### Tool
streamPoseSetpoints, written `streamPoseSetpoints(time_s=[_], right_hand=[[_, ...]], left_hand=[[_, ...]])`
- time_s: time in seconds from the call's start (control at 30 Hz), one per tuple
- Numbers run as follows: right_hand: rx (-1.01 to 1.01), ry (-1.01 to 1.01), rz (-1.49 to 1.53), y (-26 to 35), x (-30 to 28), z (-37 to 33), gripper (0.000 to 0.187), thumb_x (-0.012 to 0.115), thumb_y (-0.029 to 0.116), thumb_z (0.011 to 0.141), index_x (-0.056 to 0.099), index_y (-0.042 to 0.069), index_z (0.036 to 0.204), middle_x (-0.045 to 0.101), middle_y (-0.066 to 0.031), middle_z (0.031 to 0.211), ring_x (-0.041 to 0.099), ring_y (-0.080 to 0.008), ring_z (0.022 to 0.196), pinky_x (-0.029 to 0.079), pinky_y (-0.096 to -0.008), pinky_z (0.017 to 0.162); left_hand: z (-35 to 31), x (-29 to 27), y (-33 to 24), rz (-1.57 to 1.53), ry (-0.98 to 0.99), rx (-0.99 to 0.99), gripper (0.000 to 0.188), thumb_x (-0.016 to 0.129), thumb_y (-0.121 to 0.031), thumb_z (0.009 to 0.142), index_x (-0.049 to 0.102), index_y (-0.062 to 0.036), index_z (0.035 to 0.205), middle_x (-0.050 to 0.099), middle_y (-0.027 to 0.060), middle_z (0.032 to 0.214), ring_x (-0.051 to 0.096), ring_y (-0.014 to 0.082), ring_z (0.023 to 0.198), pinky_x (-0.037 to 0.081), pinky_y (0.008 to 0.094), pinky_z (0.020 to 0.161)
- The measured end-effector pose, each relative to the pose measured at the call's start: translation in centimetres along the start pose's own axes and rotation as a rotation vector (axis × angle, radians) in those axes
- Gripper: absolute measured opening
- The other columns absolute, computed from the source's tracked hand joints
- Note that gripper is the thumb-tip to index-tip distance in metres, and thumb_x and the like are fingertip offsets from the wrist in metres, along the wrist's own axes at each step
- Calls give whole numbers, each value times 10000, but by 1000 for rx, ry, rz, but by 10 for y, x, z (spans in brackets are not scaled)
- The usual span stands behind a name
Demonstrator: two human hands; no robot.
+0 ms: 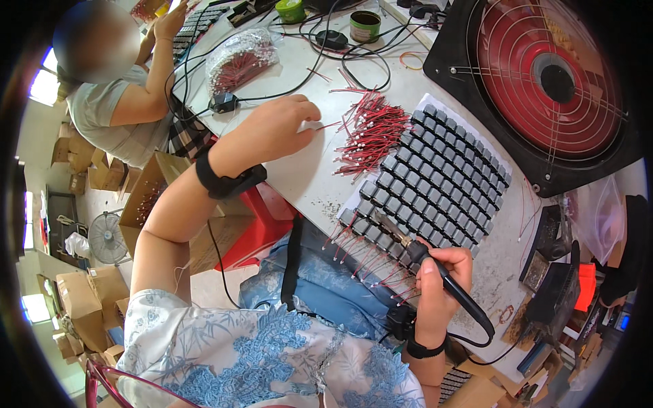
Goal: Soldering individual red wires onto an electronic grid or button assembly.
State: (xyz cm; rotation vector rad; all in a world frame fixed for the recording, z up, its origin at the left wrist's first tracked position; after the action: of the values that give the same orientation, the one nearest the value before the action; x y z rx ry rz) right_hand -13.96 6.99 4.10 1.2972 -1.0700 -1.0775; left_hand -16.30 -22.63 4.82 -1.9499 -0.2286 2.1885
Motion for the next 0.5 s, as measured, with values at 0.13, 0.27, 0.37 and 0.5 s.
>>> streamPoseSetpoints(time_s=[0.13,0.27,0.37,0.5], right_hand=[[10,-2,-10,0,-2,-1,122,519,92,790,469,21,875,433,-17,696,399,-45,537,331,-171,477],[6,-21,23,-1,-12,-1,118,521,60,793,460,22,887,519,-82,790,405,-40,543,345,-169,485],[25,-45,55,-5,-21,-3,126,529,36,798,452,23,896,603,-140,876,417,-36,549,364,-167,494],[-1,-45,39,-5,-24,-5,105,507,56,795,469,19,886,466,-28,707,425,-43,547,344,-158,485]], left_hand=[[17,15,-13,199,32,78,120,538,-121,737,577,-14,773,588,130,817,584,305,794,470,367,710],[21,11,-20,170,0,113,108,542,-116,730,576,-14,740,599,124,778,589,310,747,473,379,656],[6,2,-24,-190,29,30,108,568,-109,713,581,-15,766,607,111,760,588,262,680,460,348,597],[-51,21,-56,-781,155,-245,114,571,-60,768,607,-1,859,574,18,706,478,67,573,408,224,527]])
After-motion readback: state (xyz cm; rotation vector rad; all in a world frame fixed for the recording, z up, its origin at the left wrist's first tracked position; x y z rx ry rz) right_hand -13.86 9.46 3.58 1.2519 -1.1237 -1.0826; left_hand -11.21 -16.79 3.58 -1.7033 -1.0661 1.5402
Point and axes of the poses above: each hand's wrist, its own z-axis towards the middle knuckle, its own x-axis out of the palm, y = z × x, the point moved 9 cm from there along z, towards the middle knuckle
